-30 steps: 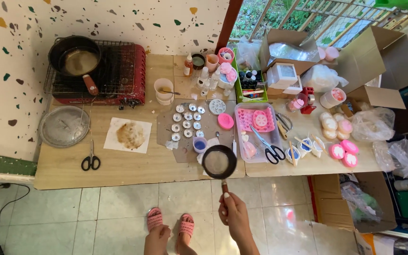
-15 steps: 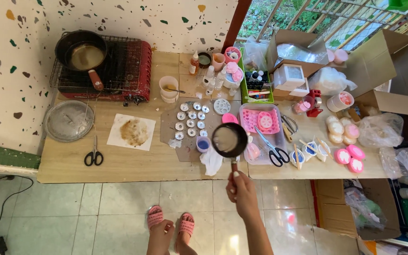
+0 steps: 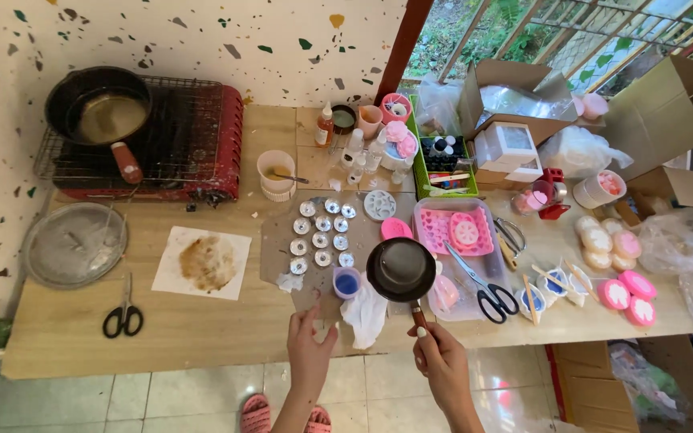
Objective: Preparing wicks and pouring melted wax into molds to create candles at a workshop table.
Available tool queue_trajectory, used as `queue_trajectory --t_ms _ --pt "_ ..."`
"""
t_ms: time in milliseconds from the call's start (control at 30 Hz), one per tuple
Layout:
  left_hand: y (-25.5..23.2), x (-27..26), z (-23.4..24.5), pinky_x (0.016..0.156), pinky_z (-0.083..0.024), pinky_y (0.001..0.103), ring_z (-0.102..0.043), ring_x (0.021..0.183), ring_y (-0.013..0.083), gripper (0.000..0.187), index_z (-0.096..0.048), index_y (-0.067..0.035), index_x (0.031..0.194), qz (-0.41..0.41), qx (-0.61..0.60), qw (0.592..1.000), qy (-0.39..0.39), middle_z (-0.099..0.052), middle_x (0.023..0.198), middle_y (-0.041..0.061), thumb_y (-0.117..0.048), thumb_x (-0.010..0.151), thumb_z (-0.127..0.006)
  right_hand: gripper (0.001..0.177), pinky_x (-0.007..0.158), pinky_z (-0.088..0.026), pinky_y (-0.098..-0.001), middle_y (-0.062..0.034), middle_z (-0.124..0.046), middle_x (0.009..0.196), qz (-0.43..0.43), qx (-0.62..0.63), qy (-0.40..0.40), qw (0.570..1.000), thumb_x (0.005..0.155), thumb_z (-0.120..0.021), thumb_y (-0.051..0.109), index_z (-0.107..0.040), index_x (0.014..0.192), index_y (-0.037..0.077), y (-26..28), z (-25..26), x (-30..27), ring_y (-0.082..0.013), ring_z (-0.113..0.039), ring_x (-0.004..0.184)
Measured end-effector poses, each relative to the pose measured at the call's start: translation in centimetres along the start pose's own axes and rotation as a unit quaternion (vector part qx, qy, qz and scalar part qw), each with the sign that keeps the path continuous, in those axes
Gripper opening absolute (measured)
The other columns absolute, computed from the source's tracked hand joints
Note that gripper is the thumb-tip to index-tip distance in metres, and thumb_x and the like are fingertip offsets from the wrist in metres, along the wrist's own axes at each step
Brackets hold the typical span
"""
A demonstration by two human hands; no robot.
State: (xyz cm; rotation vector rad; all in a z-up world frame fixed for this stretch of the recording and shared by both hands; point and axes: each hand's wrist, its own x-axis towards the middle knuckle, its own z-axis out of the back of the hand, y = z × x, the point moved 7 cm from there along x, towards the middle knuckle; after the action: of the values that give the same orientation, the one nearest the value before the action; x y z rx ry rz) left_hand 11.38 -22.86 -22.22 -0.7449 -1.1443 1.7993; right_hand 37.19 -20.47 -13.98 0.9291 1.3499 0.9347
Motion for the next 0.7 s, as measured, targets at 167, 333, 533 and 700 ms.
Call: queue_trajectory --t_ms 167,333,533,700 --pt "-1.5 4.4 -5.0 0.087 -0.05 0.041 -0.059 0.103 0.0332 0.075 -0.056 0.002 0.129 -0.079 -0.008 0.997 -0.004 -0.054 0.116 0.017 -0.018 0.065 -0.092 0.029 0.045 -0.025 -0.0249 0.0007 -0.045 0.058 0.023 -0.072 -0.033 0.997 0.1 -0.055 0.018 -0.071 0.108 -0.005 -1.9 1.6 2.7 -0.0061 -0.034 0.049" --pt "-2.1 5.6 -6.1 0.087 -0.051 0.042 -0.06 0.104 0.0326 0.077 -0.055 -0.003 0.133 0.002 0.002 1.0 0.021 -0.053 0.116 0.014 -0.017 0.066 -0.09 0.031 0.046 -0.03 -0.0245 0.0022 -0.048 0.06 0.051 -0.096 -0.051 0.993 0.098 -0.058 0.015 -0.074 0.117 -0.004 -2.9 2.8 3.9 -0.0057 -0.038 0.053" --pt "-0.9 5.8 -6.2 0.082 -0.052 0.043 -0.062 0.099 0.0322 0.052 -0.066 -0.005 0.118 -0.052 0.013 0.998 -0.04 -0.057 0.109 0.013 -0.014 0.072 -0.088 0.032 0.047 -0.034 -0.0238 0.0022 -0.05 0.06 0.078 -0.198 -0.076 0.974 0.094 -0.062 0.012 -0.074 0.121 0.001 -1.8 1.8 3.8 -0.0058 -0.041 0.054" --pt "0.5 4.9 -4.8 0.076 -0.055 0.039 -0.065 0.091 0.0271 0.052 -0.065 -0.005 0.121 -0.005 -0.023 0.999 -0.043 -0.057 0.11 0.009 -0.012 0.074 -0.086 0.032 0.048 -0.035 -0.024 0.0026 -0.049 0.059 0.084 -0.237 -0.065 0.966 0.093 -0.061 0.012 -0.075 0.12 0.003 -1.8 0.4 3.9 -0.0061 -0.041 0.054"
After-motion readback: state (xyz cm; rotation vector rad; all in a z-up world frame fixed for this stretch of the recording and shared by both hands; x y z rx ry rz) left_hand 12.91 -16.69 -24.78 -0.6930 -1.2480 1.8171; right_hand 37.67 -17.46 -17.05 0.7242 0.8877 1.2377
